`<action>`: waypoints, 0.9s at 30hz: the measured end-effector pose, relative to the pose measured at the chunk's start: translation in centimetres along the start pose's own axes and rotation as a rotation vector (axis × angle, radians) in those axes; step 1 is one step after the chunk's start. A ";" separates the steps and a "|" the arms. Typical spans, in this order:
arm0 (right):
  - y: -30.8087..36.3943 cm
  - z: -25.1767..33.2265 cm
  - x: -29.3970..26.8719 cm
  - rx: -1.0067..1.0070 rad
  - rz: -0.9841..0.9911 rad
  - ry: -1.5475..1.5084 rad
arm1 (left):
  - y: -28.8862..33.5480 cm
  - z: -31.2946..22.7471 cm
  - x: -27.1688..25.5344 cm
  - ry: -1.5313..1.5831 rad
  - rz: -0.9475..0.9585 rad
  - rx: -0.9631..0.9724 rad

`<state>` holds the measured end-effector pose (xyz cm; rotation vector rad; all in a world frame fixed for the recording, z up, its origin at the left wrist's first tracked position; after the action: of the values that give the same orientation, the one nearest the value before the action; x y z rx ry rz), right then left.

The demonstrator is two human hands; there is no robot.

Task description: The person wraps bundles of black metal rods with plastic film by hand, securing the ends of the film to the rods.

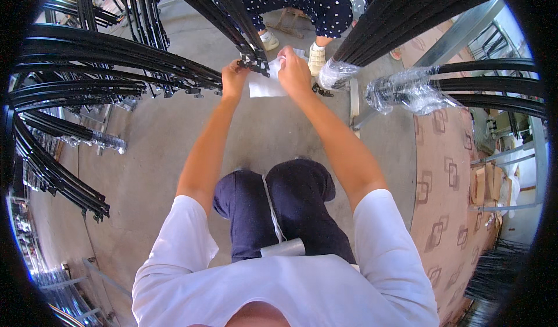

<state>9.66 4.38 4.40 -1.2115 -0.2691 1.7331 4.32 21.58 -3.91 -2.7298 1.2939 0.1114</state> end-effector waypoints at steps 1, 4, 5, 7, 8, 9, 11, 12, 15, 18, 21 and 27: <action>-0.2 -0.2 0.1 -0.046 0.011 -0.003 | 0.4 -0.7 -0.1 0.027 -0.019 0.072; -0.6 -0.9 0.8 -0.111 0.079 -0.024 | 1.1 -2.1 0.1 0.150 0.016 0.186; -0.5 -1.1 1.2 -0.119 0.111 -0.033 | 0.9 -2.2 0.6 0.220 0.093 0.158; -0.4 -0.5 1.6 -0.185 0.085 -0.078 | 0.9 -2.2 1.5 0.358 0.245 0.096; -0.3 -0.1 1.7 -0.217 0.074 -0.103 | 1.0 -2.3 1.9 0.425 0.340 0.092; -0.1 0.2 1.7 -0.247 0.053 -0.153 | 1.0 -2.1 2.0 0.414 0.354 0.071; 0.6 1.0 1.5 -0.297 0.012 -0.256 | 1.4 -1.4 2.4 0.387 0.383 0.023; 0.9 0.7 1.8 -0.256 0.025 -0.312 | 1.6 -1.4 2.4 0.380 0.363 0.035; 2.0 -1.4 3.0 -0.102 0.059 -0.432 | 2.2 -1.3 3.4 0.376 0.348 0.062; 1.9 -5.1 3.5 -0.066 -0.012 -0.405 | 2.0 -2.1 4.9 0.401 0.404 0.094; 1.5 -5.1 3.7 -0.103 0.021 -0.179 | 0.9 -2.1 5.7 0.355 0.390 0.165; -0.8 -4.1 1.8 -0.248 0.022 0.056 | -0.6 -3.0 5.8 -0.004 0.191 0.318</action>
<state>13.41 4.86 1.89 -1.4435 -0.4492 1.7184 8.48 17.06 -1.56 -2.3389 1.4310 -0.0677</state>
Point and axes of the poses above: each hand's wrist, its own y-axis away from the middle knuckle, its own x-axis out of the palm, z = x × y, the point moved 9 cm from there along -y, towards the middle knuckle, and after that the axes turned 11 degrees about -x, right-handed, at the moved point
